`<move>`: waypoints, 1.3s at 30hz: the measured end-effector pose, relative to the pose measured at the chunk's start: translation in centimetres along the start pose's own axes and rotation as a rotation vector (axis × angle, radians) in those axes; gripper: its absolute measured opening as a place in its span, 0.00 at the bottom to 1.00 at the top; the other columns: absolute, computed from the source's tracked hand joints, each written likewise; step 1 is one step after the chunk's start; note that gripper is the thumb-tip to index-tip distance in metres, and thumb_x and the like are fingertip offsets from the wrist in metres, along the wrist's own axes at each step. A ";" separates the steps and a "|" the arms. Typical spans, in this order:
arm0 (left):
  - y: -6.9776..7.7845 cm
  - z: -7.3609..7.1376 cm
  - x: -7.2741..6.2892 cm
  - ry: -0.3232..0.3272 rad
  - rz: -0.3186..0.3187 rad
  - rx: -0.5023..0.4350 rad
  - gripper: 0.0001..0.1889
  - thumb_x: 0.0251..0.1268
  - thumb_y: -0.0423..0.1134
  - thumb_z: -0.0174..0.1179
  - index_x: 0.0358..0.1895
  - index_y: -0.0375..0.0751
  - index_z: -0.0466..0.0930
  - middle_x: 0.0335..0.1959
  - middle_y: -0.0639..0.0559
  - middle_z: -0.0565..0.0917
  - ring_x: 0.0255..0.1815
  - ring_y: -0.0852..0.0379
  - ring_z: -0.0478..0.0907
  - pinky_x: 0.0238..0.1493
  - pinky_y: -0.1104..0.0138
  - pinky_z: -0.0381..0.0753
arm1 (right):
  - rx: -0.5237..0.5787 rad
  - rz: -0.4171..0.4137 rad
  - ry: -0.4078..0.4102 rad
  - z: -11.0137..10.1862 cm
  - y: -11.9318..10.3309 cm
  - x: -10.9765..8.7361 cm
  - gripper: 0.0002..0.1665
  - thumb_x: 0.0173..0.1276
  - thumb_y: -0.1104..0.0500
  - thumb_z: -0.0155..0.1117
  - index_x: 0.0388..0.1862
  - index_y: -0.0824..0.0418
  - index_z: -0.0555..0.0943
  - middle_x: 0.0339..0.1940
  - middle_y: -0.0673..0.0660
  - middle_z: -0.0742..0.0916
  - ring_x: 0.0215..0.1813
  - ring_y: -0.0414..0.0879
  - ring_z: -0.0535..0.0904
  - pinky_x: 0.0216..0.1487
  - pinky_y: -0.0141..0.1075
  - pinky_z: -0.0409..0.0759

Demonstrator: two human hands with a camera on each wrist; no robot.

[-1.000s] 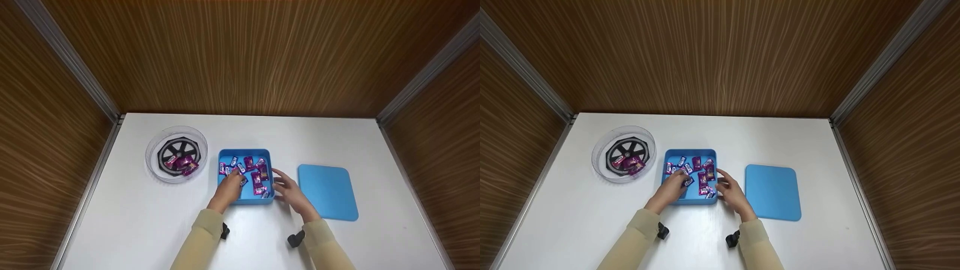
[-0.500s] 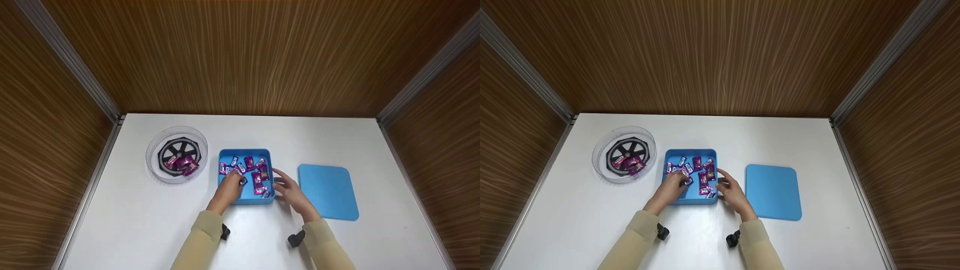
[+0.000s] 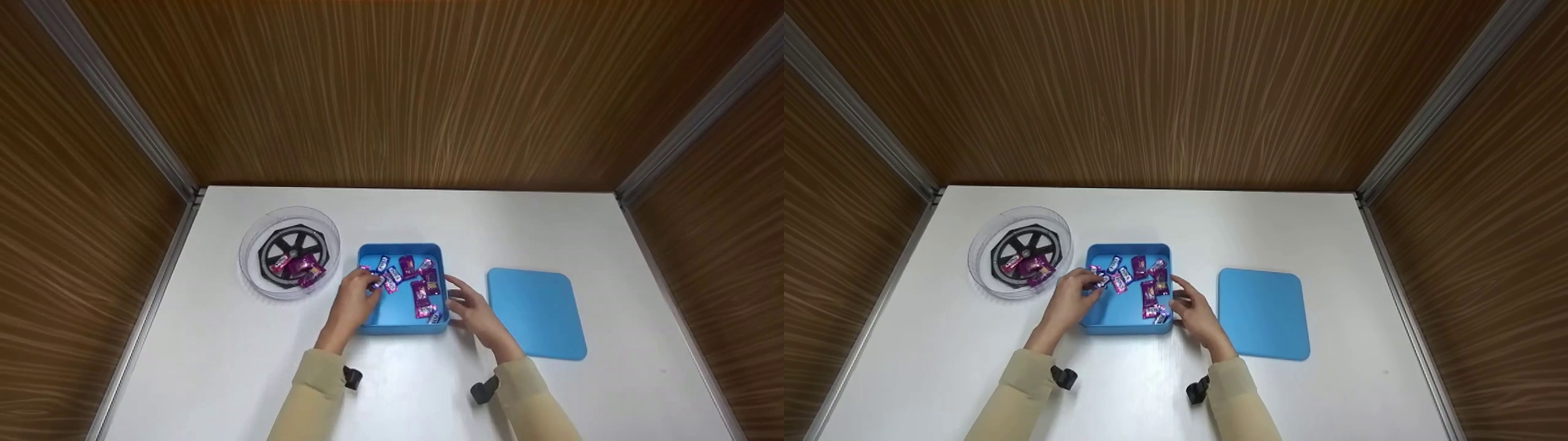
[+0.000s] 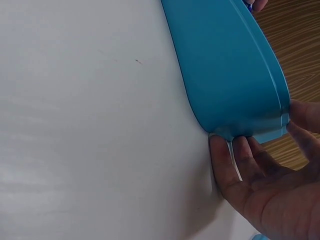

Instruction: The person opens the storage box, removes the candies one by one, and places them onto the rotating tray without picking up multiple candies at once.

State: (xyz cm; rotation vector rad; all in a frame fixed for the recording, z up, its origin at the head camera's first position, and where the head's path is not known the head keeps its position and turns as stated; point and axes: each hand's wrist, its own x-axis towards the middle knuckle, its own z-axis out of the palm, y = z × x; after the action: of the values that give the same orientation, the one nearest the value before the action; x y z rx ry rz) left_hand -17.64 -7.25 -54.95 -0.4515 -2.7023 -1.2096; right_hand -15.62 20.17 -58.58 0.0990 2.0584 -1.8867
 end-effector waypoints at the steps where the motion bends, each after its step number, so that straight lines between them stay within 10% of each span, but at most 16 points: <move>1: -0.1 -0.4 0.0 0.025 -0.003 -0.003 0.08 0.57 0.26 0.67 0.39 0.28 0.86 0.37 0.42 0.82 0.38 0.50 0.81 0.41 0.61 0.82 | -0.002 -0.002 0.004 0.0 0.0 0.0 0.34 0.74 0.66 0.55 0.77 0.53 0.62 0.66 0.70 0.72 0.66 0.66 0.70 0.54 0.58 0.76; 18: -5.4 -5.1 0.5 0.367 -0.185 0.039 0.07 0.57 0.26 0.62 0.37 0.27 0.86 0.28 0.39 0.85 0.30 0.43 0.81 0.38 0.50 0.78 | -0.024 0.021 0.017 0.0 -0.2 -0.1 0.33 0.75 0.63 0.56 0.76 0.50 0.64 0.67 0.68 0.72 0.67 0.65 0.69 0.56 0.58 0.75; 39: -8.5 -4.5 2.7 0.310 -0.395 -0.061 0.12 0.58 0.25 0.62 0.45 0.24 0.83 0.37 0.35 0.85 0.39 0.43 0.84 0.46 0.54 0.80 | 0.002 0.014 -0.009 -0.2 0.0 -0.2 0.34 0.75 0.63 0.56 0.77 0.50 0.62 0.67 0.68 0.71 0.67 0.65 0.69 0.56 0.57 0.76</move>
State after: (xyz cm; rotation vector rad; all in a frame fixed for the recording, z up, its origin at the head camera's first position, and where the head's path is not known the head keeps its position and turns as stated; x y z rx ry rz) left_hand -22.93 -15.41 -57.27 0.2624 -2.5548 -1.3244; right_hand -15.51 20.36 -58.52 0.1047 2.0452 -1.8778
